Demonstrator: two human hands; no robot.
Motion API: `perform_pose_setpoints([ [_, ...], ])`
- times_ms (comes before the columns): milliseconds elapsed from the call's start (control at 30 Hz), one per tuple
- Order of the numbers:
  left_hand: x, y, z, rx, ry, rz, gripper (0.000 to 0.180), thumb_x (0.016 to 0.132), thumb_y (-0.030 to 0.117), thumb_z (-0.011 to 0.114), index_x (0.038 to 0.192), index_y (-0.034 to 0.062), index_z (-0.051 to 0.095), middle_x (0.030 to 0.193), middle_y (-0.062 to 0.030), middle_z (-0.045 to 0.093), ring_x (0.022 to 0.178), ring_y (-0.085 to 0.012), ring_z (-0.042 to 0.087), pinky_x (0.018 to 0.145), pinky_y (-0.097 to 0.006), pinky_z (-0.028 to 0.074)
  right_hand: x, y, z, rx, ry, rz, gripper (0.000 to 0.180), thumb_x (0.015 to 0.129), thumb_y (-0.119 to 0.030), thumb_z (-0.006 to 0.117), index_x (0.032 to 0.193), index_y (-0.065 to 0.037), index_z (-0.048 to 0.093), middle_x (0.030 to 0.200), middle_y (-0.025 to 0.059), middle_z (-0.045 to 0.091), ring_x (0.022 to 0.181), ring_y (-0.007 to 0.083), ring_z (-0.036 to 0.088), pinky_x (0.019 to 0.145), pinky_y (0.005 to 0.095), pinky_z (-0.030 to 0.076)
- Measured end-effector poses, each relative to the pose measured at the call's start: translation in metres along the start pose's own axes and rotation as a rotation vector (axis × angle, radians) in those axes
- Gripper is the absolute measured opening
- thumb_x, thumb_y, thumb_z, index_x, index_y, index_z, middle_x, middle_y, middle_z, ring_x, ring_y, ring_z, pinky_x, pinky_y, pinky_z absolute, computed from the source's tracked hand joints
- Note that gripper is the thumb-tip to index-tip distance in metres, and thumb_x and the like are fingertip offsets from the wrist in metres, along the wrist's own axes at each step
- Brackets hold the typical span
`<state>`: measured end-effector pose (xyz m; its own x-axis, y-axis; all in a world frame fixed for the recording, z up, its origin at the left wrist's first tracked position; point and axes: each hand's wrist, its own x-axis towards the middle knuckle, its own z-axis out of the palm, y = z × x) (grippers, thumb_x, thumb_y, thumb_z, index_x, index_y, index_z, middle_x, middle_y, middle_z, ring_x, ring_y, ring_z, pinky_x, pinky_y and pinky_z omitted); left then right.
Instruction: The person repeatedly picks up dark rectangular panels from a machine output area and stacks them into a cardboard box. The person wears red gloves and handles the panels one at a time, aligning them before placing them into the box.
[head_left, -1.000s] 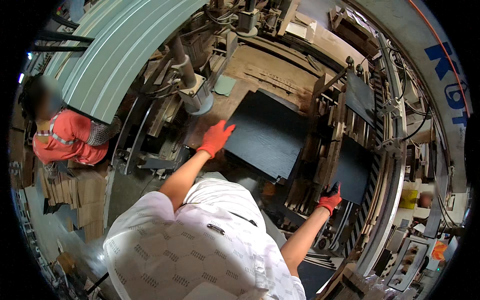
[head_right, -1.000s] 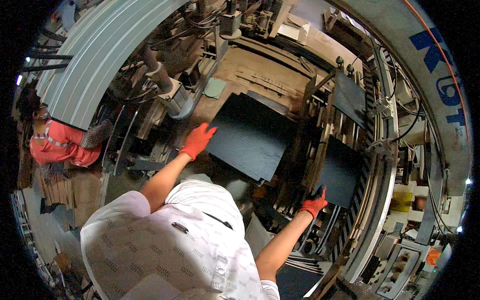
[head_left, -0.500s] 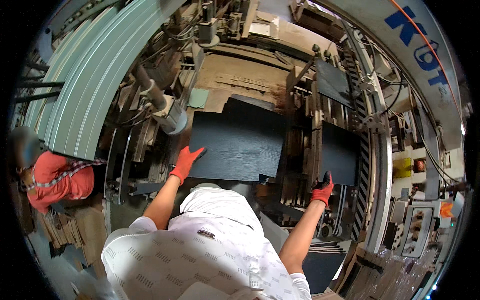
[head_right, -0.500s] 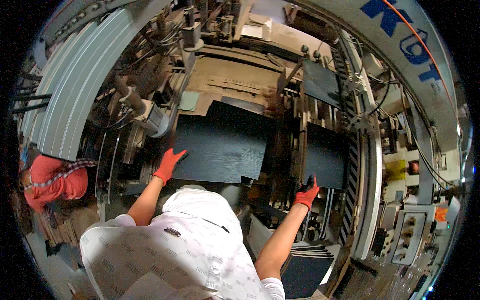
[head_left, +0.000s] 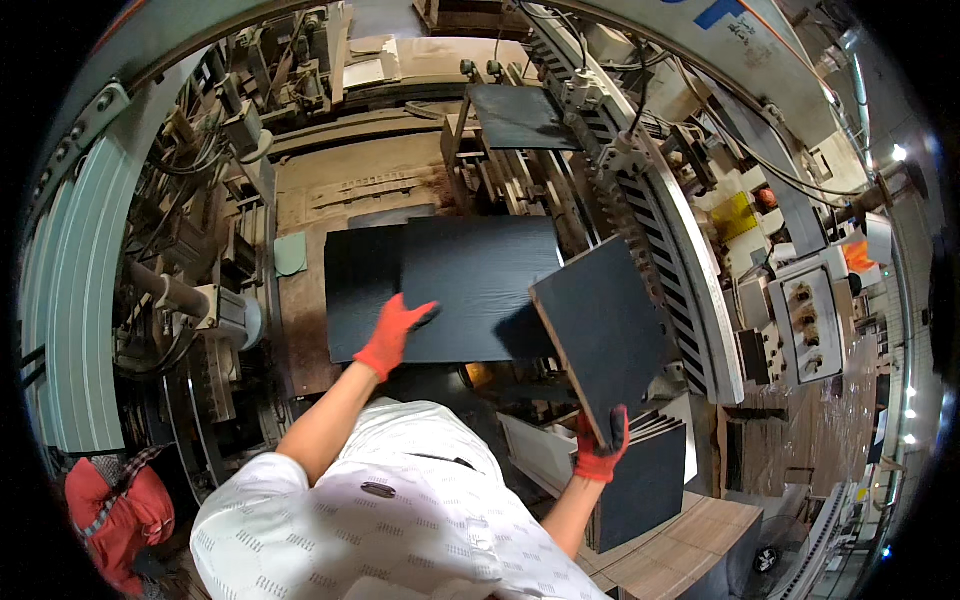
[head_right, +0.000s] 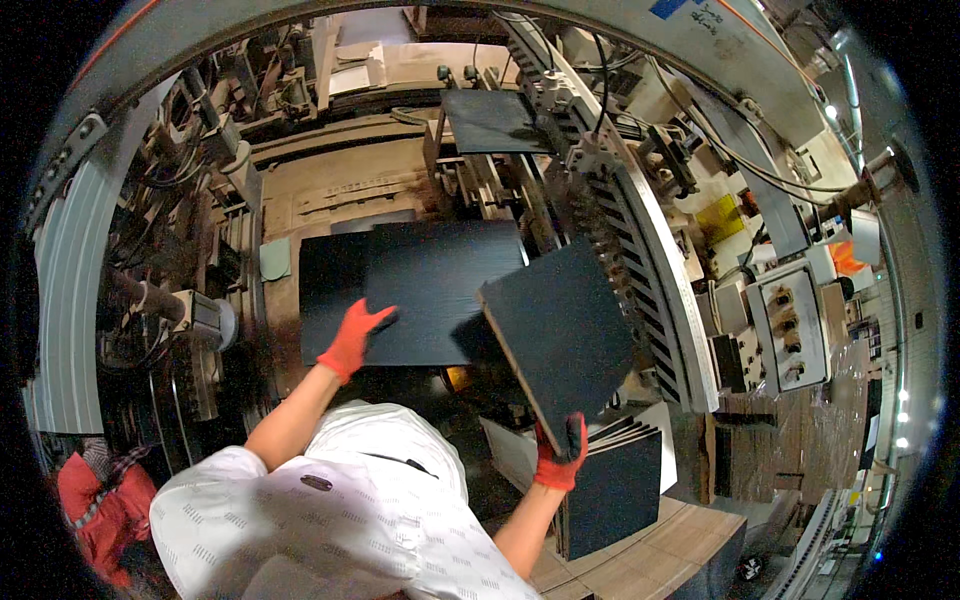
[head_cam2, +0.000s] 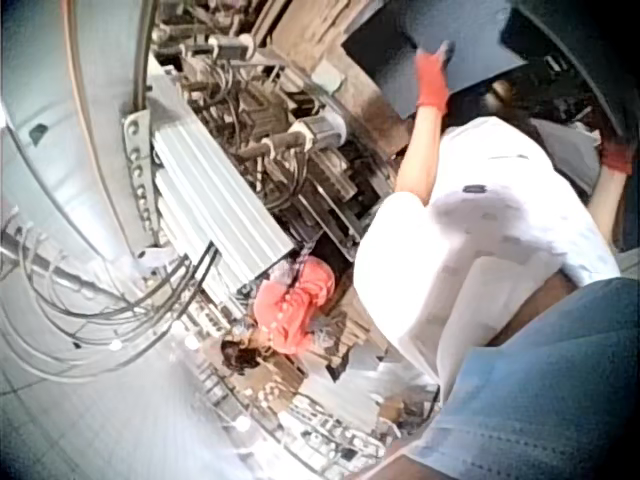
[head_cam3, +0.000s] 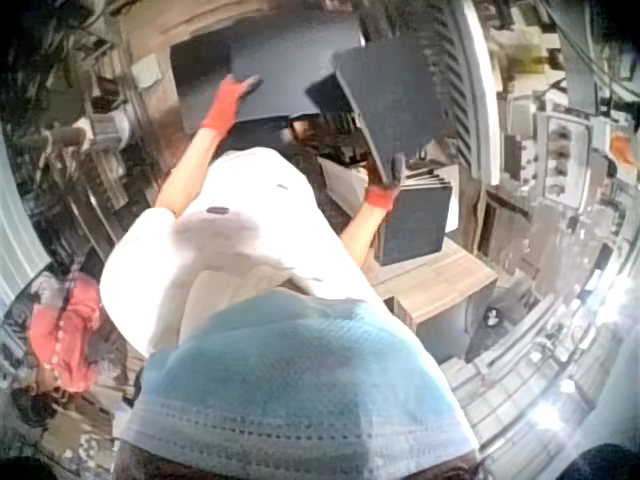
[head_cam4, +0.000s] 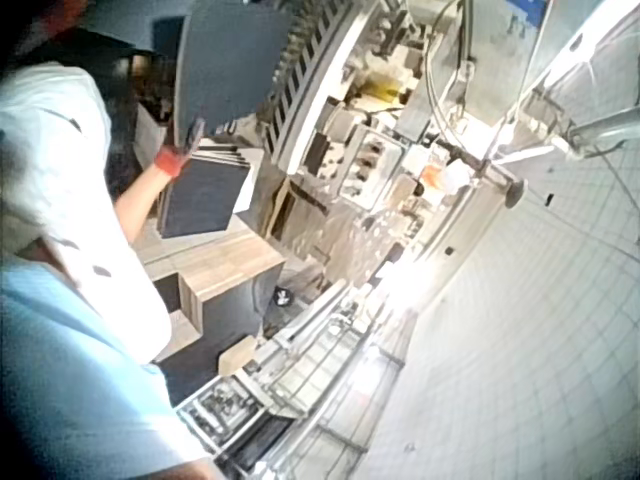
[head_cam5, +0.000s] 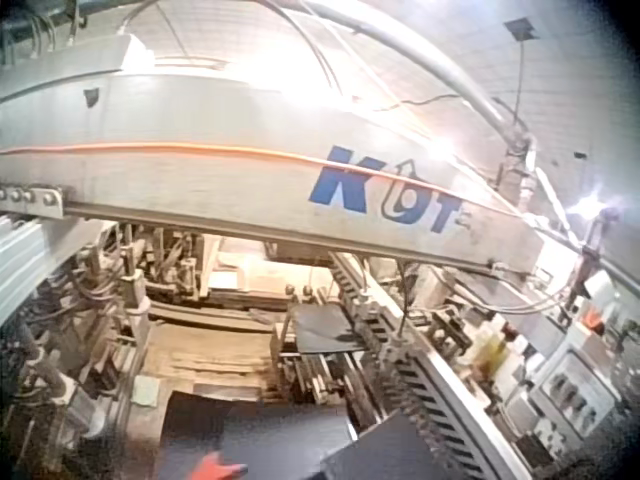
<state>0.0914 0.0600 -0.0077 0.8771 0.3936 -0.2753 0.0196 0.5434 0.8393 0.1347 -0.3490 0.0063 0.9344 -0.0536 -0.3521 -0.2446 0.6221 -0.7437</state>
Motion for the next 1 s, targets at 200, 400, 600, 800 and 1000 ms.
perform_pose_setpoints([
  [200,0.110,-0.097,0.126,0.180,0.178,-0.011,0.040,0.082,0.027,0.083,0.092,-0.0009,0.056,0.080,-0.0007,0.053,0.070,-0.0107,0.046,0.062,-0.032,0.042,-0.078,-0.028,-0.125,-0.364,0.231,-0.355,0.040,0.089,-0.025,0.064,0.116,0.003,0.052,0.099,0.0079,0.060,0.088,0.0221,0.057,0.085,0.0405,0.049],
  [400,0.185,-0.166,0.175,0.247,0.444,0.179,0.041,0.079,0.024,0.084,0.088,0.0010,0.051,0.078,-0.0028,0.050,0.071,-0.0135,0.044,0.064,-0.035,0.042,-0.165,-0.032,-0.175,-0.318,0.649,-0.575,0.063,0.082,-0.036,0.073,0.128,0.002,0.053,0.112,0.0123,0.062,0.099,0.0280,0.059,0.085,0.0447,0.050],
  [600,0.192,-0.169,0.217,0.269,0.503,0.210,0.046,0.076,0.024,0.084,0.104,-0.0047,0.061,0.101,-0.0150,0.067,0.091,-0.0225,0.060,0.084,-0.038,0.048,-0.245,-0.025,-0.232,-0.245,0.772,-0.669,0.049,0.090,-0.032,0.064,0.123,0.003,0.057,0.114,0.0177,0.062,0.101,0.0284,0.060,0.081,0.0458,0.053],
  [800,0.183,-0.165,0.224,0.059,0.301,0.261,0.032,0.086,0.013,0.074,0.109,-0.0053,0.062,0.111,-0.0093,0.066,0.098,-0.0196,0.060,0.090,-0.035,0.048,-0.285,-0.057,-0.231,-0.260,0.770,-0.594,0.053,0.088,-0.020,0.065,0.133,0.003,0.048,0.131,0.0184,0.056,0.111,0.0290,0.059,0.097,0.0427,0.048],
  [1000,0.207,-0.176,0.202,0.025,0.260,0.344,0.026,0.080,0.016,0.083,0.090,-0.0013,0.066,0.091,-0.0021,0.065,0.077,-0.0131,0.055,0.070,-0.032,0.047,-0.248,-0.091,-0.240,-0.775,0.464,-0.479,0.065,0.086,-0.015,0.067,0.144,0.003,0.042,0.137,0.0126,0.054,0.120,0.0258,0.055,0.103,0.0368,0.043],
])
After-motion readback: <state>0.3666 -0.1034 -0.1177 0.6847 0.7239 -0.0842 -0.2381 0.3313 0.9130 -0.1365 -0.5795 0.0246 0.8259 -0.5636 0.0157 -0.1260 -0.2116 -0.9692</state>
